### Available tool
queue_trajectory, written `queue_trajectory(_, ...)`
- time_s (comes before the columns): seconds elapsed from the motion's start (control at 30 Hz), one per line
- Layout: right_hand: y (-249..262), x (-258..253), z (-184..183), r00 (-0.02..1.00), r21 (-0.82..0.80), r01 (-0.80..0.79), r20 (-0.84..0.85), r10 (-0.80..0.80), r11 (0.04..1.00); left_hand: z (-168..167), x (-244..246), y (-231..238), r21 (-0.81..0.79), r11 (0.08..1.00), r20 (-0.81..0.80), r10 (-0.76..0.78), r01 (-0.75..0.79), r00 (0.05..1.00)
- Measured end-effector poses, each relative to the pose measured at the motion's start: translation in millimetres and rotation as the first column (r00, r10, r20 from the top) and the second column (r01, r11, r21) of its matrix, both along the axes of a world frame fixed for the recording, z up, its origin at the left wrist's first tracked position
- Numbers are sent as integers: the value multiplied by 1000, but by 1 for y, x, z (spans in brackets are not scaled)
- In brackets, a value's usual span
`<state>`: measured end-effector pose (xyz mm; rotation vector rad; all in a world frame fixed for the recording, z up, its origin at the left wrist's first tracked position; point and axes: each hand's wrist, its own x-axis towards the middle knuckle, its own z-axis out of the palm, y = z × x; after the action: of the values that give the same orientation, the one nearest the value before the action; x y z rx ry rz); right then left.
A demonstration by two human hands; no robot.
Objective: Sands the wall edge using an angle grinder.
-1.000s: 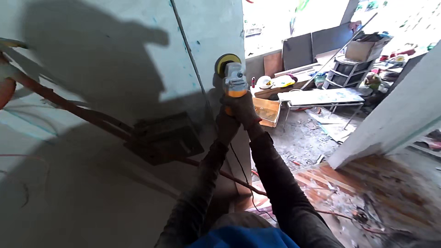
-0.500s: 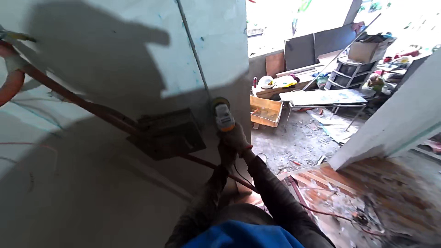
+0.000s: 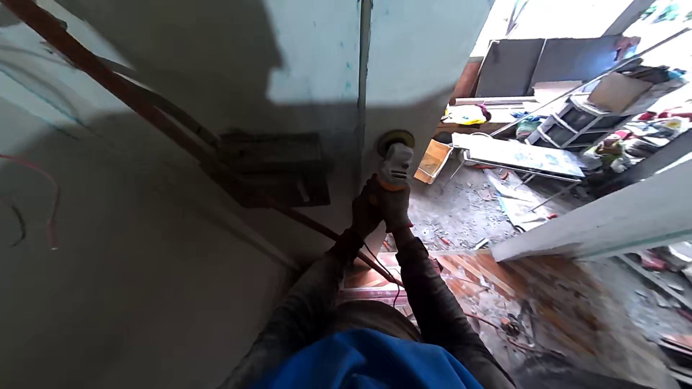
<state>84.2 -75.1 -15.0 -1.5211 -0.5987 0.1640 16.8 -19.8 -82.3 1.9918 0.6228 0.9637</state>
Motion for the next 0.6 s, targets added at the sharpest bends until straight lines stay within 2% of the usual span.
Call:
queue_trajectory(0.07, 4, -7, 4, 996, -132, -26, 86, 38, 991, -11, -2, -4, -50, 998, 72, 39, -35, 997)
queue_trajectory(0.13, 8, -11, -7, 988, -165, -45, 141, 69, 985, -26, -6, -6, -134, 990, 54, 47, -39, 997)
queue_trajectory(0.2, 8, -12, -29, 990, -165, -21, 131, 43, 986, -40, -12, -6, -159, 987, 3, -6, 6, 1000)
queue_trajectory(0.3, 4, -17, -62, 997, -163, 62, 57, -54, 985, -64, -17, 1, -104, 992, 35, -74, 77, 997)
queue_trajectory(0.4, 10, -25, -63, 999, -185, 50, 8, -50, 982, -70, -20, 8, -140, 989, 55, -48, 56, 997)
queue_trajectory(0.5, 17, -28, -52, 998, -193, -1, 55, 12, 981, -66, -20, 6, -236, 972, 55, -7, 20, 998)
queue_trajectory(0.6, 18, -24, -63, 997, -162, 70, 53, -62, 984, -67, -15, 13, -205, 978, 32, -41, 46, 999)
